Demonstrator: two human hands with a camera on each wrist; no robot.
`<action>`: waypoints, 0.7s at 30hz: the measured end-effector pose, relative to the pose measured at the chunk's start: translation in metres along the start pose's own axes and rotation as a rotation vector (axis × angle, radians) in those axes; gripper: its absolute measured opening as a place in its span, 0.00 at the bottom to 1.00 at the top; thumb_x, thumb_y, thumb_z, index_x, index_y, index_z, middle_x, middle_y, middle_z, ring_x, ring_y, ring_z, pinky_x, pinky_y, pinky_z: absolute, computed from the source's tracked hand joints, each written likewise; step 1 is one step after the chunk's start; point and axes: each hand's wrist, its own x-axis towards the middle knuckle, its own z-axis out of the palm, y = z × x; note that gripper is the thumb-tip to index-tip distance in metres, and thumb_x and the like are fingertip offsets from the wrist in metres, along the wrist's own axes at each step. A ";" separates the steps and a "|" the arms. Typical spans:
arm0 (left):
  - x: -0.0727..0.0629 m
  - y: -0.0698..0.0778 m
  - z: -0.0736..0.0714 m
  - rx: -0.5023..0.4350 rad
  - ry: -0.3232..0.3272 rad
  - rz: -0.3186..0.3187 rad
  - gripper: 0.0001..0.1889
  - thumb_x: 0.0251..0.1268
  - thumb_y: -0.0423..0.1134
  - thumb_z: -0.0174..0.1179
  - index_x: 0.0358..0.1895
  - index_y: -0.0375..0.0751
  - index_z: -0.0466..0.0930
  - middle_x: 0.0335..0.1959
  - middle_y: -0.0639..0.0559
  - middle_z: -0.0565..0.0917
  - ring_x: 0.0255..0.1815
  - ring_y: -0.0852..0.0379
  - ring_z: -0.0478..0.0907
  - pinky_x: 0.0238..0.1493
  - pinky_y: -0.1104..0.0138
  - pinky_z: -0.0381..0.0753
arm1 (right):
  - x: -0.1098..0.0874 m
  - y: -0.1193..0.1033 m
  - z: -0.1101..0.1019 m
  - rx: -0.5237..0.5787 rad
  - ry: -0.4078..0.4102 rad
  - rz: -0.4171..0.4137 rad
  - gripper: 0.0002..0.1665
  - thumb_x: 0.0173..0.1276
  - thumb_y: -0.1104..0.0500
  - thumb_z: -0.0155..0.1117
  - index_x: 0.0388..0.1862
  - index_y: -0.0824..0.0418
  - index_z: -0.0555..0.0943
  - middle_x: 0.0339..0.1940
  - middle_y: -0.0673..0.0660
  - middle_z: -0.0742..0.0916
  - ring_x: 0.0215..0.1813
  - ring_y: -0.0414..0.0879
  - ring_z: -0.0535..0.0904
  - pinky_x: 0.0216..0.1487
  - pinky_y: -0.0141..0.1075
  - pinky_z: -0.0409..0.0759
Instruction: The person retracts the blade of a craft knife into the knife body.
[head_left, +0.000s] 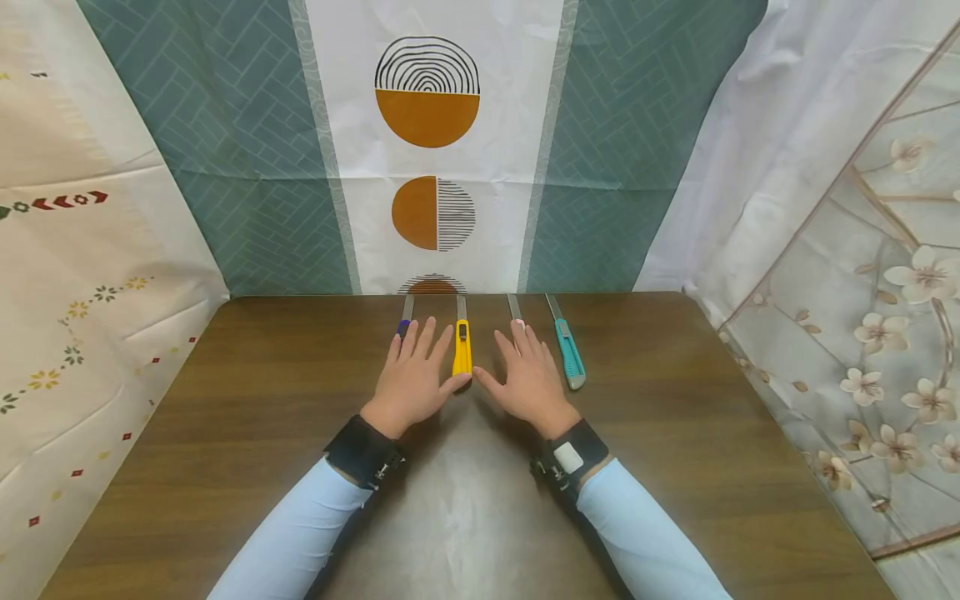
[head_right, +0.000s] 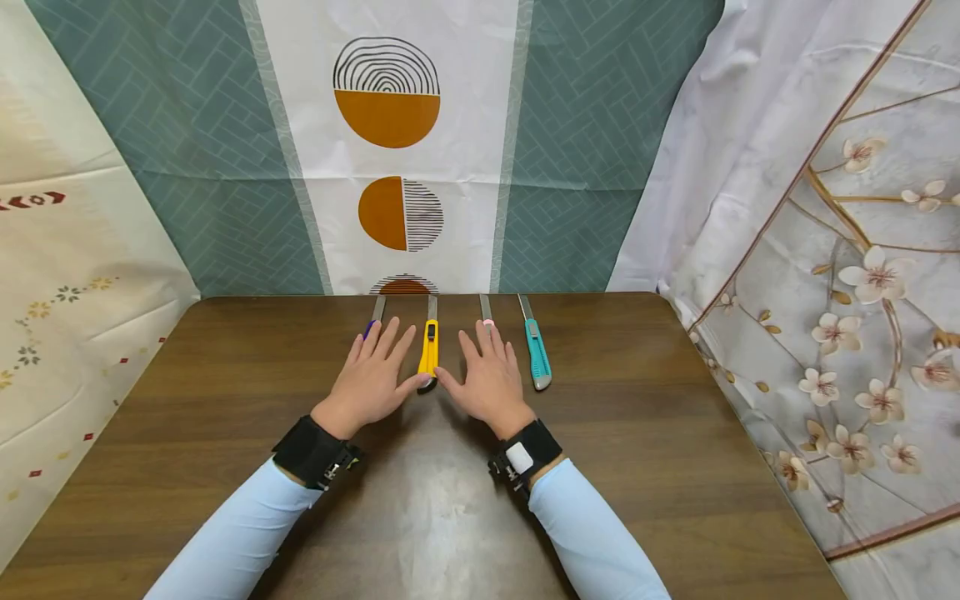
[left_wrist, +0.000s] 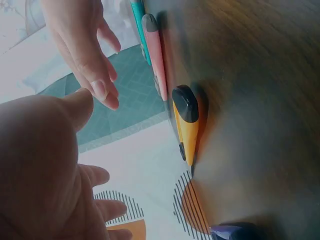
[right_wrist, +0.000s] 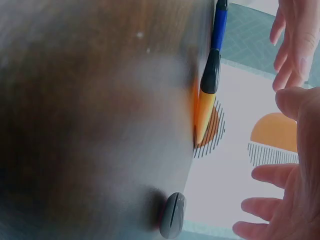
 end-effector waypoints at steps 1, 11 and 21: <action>0.000 0.000 0.001 0.001 0.000 0.006 0.45 0.74 0.70 0.47 0.84 0.50 0.46 0.86 0.40 0.45 0.86 0.35 0.41 0.84 0.38 0.43 | 0.000 0.000 0.000 0.000 -0.002 0.003 0.49 0.73 0.26 0.50 0.81 0.55 0.63 0.86 0.62 0.56 0.86 0.61 0.50 0.81 0.64 0.57; -0.010 0.015 0.010 -0.039 0.065 0.168 0.36 0.72 0.55 0.63 0.76 0.41 0.66 0.71 0.36 0.74 0.71 0.33 0.71 0.73 0.44 0.73 | 0.020 0.023 -0.002 0.114 -0.010 -0.038 0.38 0.75 0.38 0.59 0.75 0.59 0.71 0.79 0.66 0.68 0.79 0.64 0.63 0.76 0.62 0.69; -0.039 0.042 0.009 -0.313 -0.070 0.195 0.26 0.74 0.49 0.62 0.69 0.41 0.75 0.58 0.44 0.85 0.57 0.47 0.84 0.60 0.51 0.85 | 0.064 0.085 -0.020 0.150 -0.078 -0.053 0.27 0.75 0.47 0.62 0.62 0.65 0.81 0.61 0.64 0.80 0.64 0.60 0.76 0.68 0.54 0.78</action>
